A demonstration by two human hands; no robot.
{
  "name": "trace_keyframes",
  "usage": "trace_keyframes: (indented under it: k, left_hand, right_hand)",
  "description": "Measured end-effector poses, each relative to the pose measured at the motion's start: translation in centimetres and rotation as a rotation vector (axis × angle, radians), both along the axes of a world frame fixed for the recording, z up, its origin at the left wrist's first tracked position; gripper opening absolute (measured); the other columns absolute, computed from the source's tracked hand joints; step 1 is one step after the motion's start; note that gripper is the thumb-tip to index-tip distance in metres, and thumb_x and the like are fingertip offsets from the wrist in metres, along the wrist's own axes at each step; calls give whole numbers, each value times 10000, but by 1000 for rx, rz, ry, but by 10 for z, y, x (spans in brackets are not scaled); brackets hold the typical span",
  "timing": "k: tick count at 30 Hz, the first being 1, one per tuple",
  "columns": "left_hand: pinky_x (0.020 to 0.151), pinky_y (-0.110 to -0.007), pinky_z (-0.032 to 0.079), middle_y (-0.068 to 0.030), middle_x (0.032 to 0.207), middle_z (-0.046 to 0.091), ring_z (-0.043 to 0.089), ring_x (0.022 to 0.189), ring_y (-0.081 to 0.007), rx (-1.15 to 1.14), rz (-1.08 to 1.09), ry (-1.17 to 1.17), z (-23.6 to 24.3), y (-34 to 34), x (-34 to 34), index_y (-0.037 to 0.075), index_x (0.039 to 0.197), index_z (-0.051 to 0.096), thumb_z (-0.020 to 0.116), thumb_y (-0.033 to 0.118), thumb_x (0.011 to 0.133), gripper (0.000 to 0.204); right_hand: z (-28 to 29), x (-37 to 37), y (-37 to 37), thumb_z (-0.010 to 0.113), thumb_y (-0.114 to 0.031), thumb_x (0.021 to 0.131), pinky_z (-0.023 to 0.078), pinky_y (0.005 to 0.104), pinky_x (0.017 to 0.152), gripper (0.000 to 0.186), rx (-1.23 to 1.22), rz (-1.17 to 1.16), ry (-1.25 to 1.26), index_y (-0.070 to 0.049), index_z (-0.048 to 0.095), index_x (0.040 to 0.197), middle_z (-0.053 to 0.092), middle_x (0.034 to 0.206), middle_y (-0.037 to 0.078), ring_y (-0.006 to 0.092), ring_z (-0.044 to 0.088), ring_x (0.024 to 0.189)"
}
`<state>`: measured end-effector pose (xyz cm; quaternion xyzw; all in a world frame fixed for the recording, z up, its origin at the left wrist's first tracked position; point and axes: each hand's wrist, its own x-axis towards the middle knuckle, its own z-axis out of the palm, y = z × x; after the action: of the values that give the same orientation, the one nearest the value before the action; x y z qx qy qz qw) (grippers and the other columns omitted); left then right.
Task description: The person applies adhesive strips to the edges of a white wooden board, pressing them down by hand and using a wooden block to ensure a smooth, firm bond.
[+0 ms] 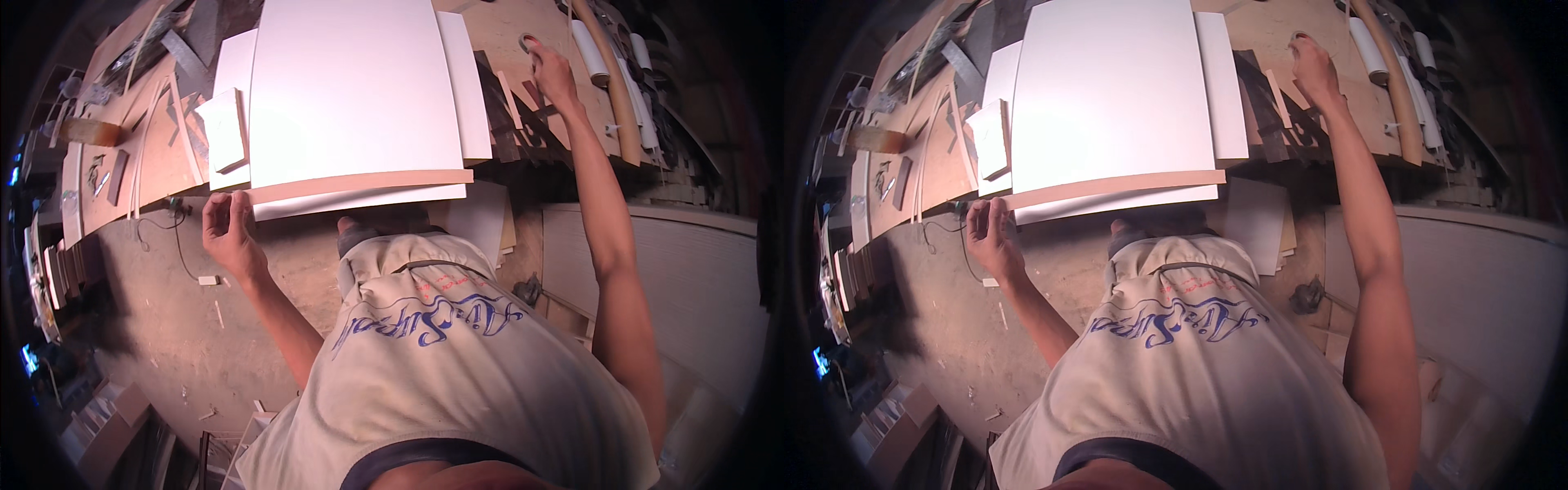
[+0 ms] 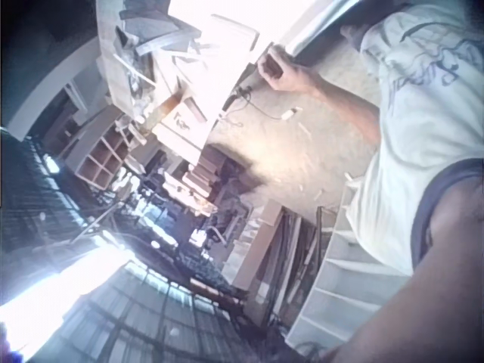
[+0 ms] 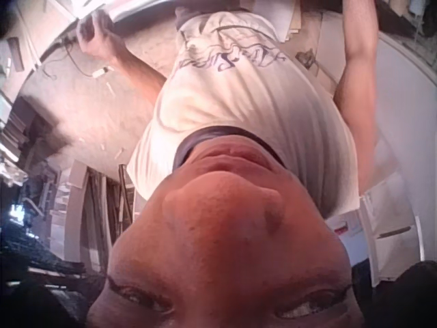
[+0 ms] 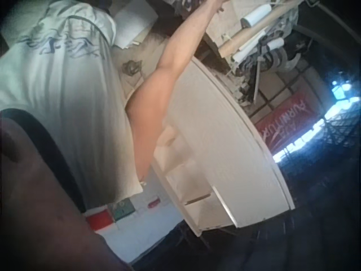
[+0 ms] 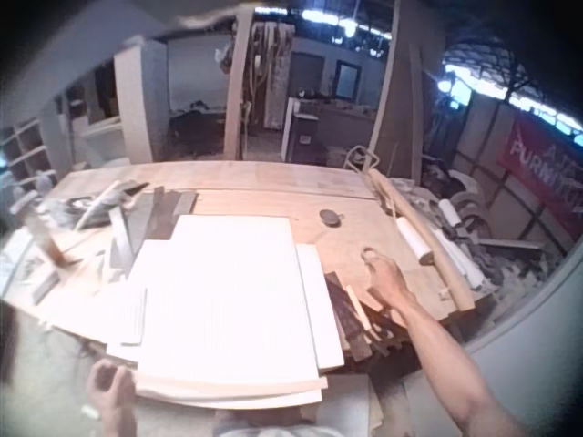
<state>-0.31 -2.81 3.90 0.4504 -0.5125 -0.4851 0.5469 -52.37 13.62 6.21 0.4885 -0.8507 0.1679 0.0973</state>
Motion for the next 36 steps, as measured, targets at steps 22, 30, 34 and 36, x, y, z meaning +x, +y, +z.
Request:
trace_keyframes:
  k: [22, 30, 34, 36]
  left_hand:
    - [708, -191, 525, -55, 867, 637, 616, 777, -97, 693, 136, 548, -25, 84, 3, -11, 991, 606, 673, 69, 817, 203]
    - [752, -219, 511, -74, 962, 632, 618, 826, -133, 640, 132, 471, -29, 65, -8, -17, 1020, 610, 670, 153, 837, 258]
    - [770, -235, 510, -64, 972, 628, 603, 879, -131, 652, 169, 485, -26, 63, -10, -8, 1023, 611, 668, 157, 839, 254]
    - [779, -242, 509, -59, 978, 625, 595, 904, -130, 636, 190, 514, -27, 63, -13, -7, 1023, 611, 666, 159, 841, 253]
  right_hand:
    - [9, 305, 37, 642, -51, 780, 487, 317, 586, 84, 25, 629, -685, -35, 655, 861, 630, 783, 82, 259, 614, 668]
    - [-7, 294, 16, 662, -12, 745, 468, 275, 554, 120, -7, 779, -462, -20, 672, 865, 604, 772, 78, 191, 594, 617]
    - [-12, 300, 13, 664, -15, 744, 461, 276, 555, 117, -24, 733, -490, -21, 672, 860, 604, 767, 77, 190, 587, 617]
    - [-13, 304, 11, 665, -16, 743, 459, 276, 554, 116, -45, 720, -501, -21, 672, 859, 604, 766, 77, 189, 584, 616]
